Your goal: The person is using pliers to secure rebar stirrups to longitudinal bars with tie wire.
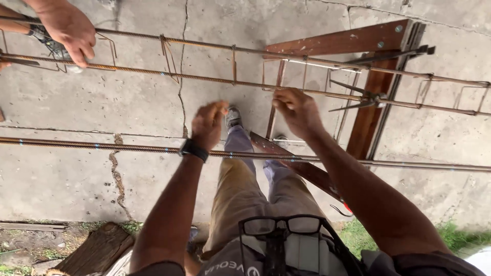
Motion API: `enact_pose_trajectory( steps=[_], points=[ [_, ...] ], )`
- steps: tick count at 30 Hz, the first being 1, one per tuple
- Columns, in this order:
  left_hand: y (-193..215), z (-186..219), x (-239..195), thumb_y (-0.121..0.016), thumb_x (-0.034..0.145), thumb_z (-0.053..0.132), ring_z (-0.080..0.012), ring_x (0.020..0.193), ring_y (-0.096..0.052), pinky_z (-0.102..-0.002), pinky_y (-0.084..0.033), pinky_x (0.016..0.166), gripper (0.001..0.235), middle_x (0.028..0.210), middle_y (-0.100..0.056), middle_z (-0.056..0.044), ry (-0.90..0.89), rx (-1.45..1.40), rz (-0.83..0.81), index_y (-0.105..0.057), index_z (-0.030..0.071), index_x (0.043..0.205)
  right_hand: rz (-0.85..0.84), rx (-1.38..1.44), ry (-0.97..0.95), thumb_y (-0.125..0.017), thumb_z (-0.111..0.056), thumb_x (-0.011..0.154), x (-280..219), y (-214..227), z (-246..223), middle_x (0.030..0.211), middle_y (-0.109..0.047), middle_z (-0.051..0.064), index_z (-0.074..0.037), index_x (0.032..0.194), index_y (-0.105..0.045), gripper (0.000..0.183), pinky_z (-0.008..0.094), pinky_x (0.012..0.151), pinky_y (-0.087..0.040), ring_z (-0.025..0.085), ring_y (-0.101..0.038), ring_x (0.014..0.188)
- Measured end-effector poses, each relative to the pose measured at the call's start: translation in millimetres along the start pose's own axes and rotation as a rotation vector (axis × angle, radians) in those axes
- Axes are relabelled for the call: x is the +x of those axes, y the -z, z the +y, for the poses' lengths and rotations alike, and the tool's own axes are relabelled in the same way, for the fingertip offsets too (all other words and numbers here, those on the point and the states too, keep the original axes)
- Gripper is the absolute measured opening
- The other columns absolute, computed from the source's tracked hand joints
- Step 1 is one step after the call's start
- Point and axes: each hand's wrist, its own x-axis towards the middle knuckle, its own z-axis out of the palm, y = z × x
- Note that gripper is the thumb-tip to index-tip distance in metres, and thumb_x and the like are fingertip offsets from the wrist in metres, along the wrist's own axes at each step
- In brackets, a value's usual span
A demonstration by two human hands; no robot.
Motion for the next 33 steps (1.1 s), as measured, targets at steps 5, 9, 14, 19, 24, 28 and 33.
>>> enact_pose_trajectory(
  steps=[5, 9, 14, 19, 24, 28, 33],
  points=[
    [-5.6, -19.6, -10.9, -0.053, 0.099, 0.010, -0.0266, 0.086, -0.072, -0.041, -0.057, 0.083, 0.019, 0.083, -0.074, -0.006, 0.142, 0.057, -0.134, -0.068, 0.017, 0.107, -0.108, -0.142, 0.048, -0.063, -0.022, 0.102, 59.1, -31.3, -16.2, 0.107, -0.070, 0.019, -0.006, 0.116, -0.065, 0.022, 0.053, 0.086, -0.057, 0.041, -0.069, 0.103],
    [-8.4, -54.9, -13.7, -0.047, 0.106, 0.032, -0.0353, 0.090, -0.071, -0.052, -0.055, 0.082, 0.025, 0.085, -0.071, -0.016, 0.340, 0.203, -0.309, -0.063, 0.013, 0.103, -0.337, -0.114, -0.073, -0.050, -0.024, 0.107, 93.7, -59.2, 6.4, 0.109, -0.071, 0.018, -0.005, 0.122, -0.064, 0.028, 0.051, 0.089, -0.053, 0.038, -0.069, 0.105],
    [0.9, -76.8, -6.9, -0.031, 0.104, 0.062, -0.0356, 0.096, -0.071, -0.051, -0.054, 0.085, 0.060, 0.088, -0.073, -0.013, 0.541, 0.386, -0.565, -0.065, 0.014, 0.097, -0.474, -0.024, -0.155, -0.050, -0.024, 0.106, 104.4, -64.1, -13.2, 0.102, -0.073, 0.022, -0.002, 0.111, -0.068, 0.029, 0.055, 0.085, -0.051, 0.046, -0.067, 0.101],
    [-9.1, -113.4, -10.6, -0.027, 0.100, 0.066, -0.0349, 0.113, -0.067, -0.049, -0.051, 0.097, 0.068, 0.108, -0.074, -0.012, 0.666, 0.420, -0.790, -0.070, 0.014, 0.111, -0.505, 0.013, -0.221, -0.052, -0.024, 0.107, 107.3, -66.2, -9.7, 0.085, -0.074, 0.012, -0.010, 0.105, -0.071, 0.024, 0.041, 0.078, -0.053, 0.030, -0.073, 0.089],
    [-14.8, -127.4, -11.0, -0.027, 0.099, 0.066, -0.0353, 0.117, -0.065, -0.050, -0.049, 0.100, 0.069, 0.115, -0.073, -0.012, 0.687, 0.389, -0.861, -0.068, 0.015, 0.120, -0.487, 0.120, -0.200, -0.055, -0.029, 0.108, 109.8, -71.1, -2.5, 0.075, -0.069, 0.012, -0.010, 0.102, -0.071, 0.026, 0.041, 0.074, -0.055, 0.029, -0.074, 0.082],
    [-9.7, -98.5, 5.0, -0.031, 0.101, 0.060, -0.0393, 0.112, -0.066, -0.053, -0.049, 0.099, 0.063, 0.108, -0.073, -0.017, 0.633, 0.338, -0.796, -0.067, 0.012, 0.121, -0.482, 0.161, -0.189, -0.054, -0.028, 0.109, 111.4, -64.0, -13.5, 0.074, -0.069, 0.016, -0.008, 0.105, -0.071, 0.026, 0.045, 0.074, -0.056, 0.033, -0.074, 0.083],
    [8.8, -32.1, 35.9, -0.036, 0.107, 0.033, -0.0361, 0.103, -0.070, -0.052, -0.051, 0.097, 0.040, 0.088, -0.076, -0.013, 0.487, 0.139, -0.605, -0.051, 0.019, 0.141, -0.499, 0.143, -0.180, -0.052, -0.032, 0.110, 113.0, -62.0, -17.0, 0.068, -0.066, 0.013, -0.010, 0.101, -0.070, 0.030, 0.043, 0.065, -0.054, 0.030, -0.072, 0.073]
  ],
)
